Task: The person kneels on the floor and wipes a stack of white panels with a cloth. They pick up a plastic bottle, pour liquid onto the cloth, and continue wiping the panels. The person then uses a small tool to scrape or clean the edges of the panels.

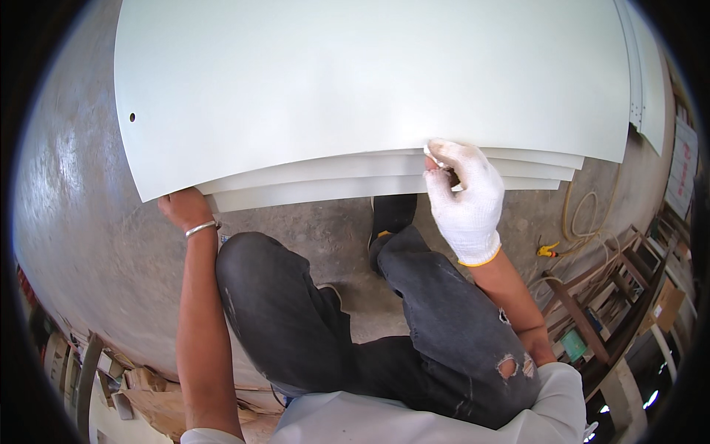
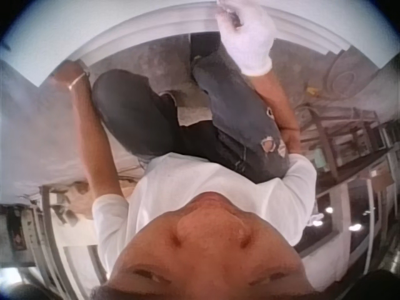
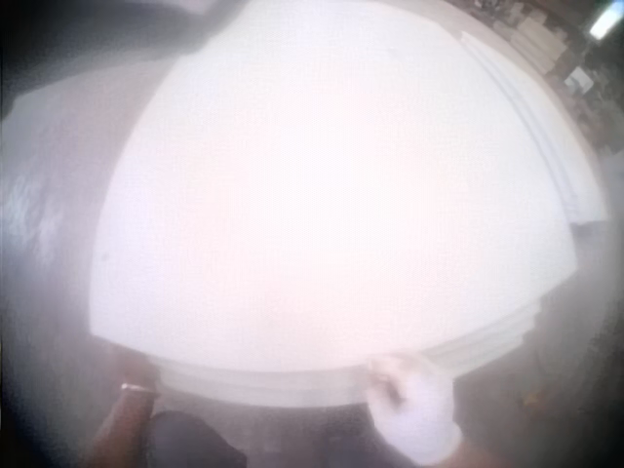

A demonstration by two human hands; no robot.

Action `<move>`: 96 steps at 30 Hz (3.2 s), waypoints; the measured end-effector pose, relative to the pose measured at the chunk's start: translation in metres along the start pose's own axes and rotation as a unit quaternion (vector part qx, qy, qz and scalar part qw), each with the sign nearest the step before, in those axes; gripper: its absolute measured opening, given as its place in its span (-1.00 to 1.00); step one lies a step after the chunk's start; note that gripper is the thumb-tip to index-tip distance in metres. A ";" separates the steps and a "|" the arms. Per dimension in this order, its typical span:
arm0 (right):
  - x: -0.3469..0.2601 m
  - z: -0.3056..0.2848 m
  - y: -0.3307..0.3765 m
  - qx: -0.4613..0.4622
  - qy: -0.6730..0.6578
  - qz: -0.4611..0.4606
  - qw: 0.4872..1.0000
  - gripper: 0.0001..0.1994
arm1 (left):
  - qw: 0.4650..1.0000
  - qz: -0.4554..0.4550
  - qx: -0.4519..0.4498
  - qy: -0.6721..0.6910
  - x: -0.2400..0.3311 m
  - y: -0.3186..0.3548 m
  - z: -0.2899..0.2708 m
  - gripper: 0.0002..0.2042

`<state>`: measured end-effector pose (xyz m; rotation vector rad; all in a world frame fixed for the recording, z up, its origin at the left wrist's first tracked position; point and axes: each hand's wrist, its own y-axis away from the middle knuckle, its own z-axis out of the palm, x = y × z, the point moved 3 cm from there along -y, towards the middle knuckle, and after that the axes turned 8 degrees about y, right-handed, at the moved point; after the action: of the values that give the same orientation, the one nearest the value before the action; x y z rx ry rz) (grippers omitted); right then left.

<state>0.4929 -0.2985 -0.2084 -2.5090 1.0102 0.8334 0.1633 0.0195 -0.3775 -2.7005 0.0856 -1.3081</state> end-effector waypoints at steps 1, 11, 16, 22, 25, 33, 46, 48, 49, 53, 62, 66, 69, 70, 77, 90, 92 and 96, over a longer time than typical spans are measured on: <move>-0.001 0.002 0.000 -0.005 0.009 -0.021 1.000 -0.72 | 1.000 -0.011 0.008 0.008 -0.003 0.000 -0.001 -0.65; -0.004 0.005 -0.003 0.002 -0.009 -0.010 1.000 -0.76 | 0.998 0.054 -0.023 -0.028 -0.012 -0.002 0.001 -0.69; -0.008 0.006 -0.004 0.007 0.016 -0.060 0.998 -0.76 | 0.996 -0.038 -0.015 0.084 -0.023 -0.004 0.000 -0.75; -0.007 0.009 -0.003 -0.003 0.003 -0.034 0.999 -0.75 | 0.992 0.085 -0.026 -0.086 -0.026 -0.004 -0.001 -0.77; -0.009 0.011 -0.002 -0.005 0.020 -0.061 0.998 -0.75 | 0.993 0.055 -0.022 -0.105 -0.020 -0.004 -0.001 -0.77; -0.008 0.010 -0.003 -0.002 0.014 -0.021 1.000 -0.76 | 0.999 0.036 -0.023 -0.018 -0.003 -0.001 0.002 -0.70; -0.012 0.012 0.001 -0.015 0.016 -0.058 0.998 -0.74 | 0.999 -0.027 0.001 -0.019 0.013 0.003 0.001 -0.67; -0.013 0.013 0.001 -0.031 0.017 -0.055 0.998 -0.75 | 0.998 -0.023 -0.011 -0.050 0.012 0.002 0.002 -0.67; -0.012 0.010 0.002 0.006 -0.021 -0.040 0.999 -0.76 | 0.998 -0.041 -0.004 -0.056 0.010 0.002 0.002 -0.67; -0.007 -0.001 0.004 0.009 -0.029 0.019 0.999 -0.78 | 0.994 -0.072 -0.002 0.088 0.010 0.004 0.005 -0.67; 0.004 -0.018 -0.017 -0.042 0.056 -0.049 0.996 -0.79 | 0.996 -0.079 -0.012 0.047 0.021 0.004 0.004 -0.58; 0.008 -0.022 -0.029 -0.060 0.084 -0.114 0.988 -0.76 | 0.997 0.018 -0.025 -0.074 0.009 0.001 0.002 -0.63; 0.008 -0.024 -0.032 -0.080 0.120 -0.185 0.972 -0.69 | 0.988 0.088 -0.034 -0.124 -0.002 -0.001 0.001 -0.68; 0.008 -0.024 -0.033 -0.096 0.132 -0.197 0.967 -0.66 | 0.992 0.065 -0.025 -0.103 -0.007 -0.002 0.001 -0.69; 0.002 -0.017 -0.038 -0.086 0.168 -0.243 0.951 -0.67 | 1.000 -0.012 -0.016 -0.018 -0.005 0.000 0.002 -0.69; -0.001 -0.009 -0.042 -0.077 0.151 -0.271 0.948 -0.68 | 0.998 -0.022 -0.008 -0.052 0.015 0.002 0.001 -0.60; -0.002 -0.008 -0.042 -0.078 0.144 -0.276 0.947 -0.68 | 0.998 -0.037 -0.001 -0.058 0.014 0.002 0.001 -0.61; -0.003 -0.007 -0.043 -0.074 0.149 -0.269 0.949 -0.67 | 0.991 0.061 -0.025 -0.115 0.018 0.003 0.003 -0.62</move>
<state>0.5245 -0.2698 -0.1982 -2.8847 0.2958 0.3816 0.1770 0.0151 -0.3659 -2.8159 0.2555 -0.9664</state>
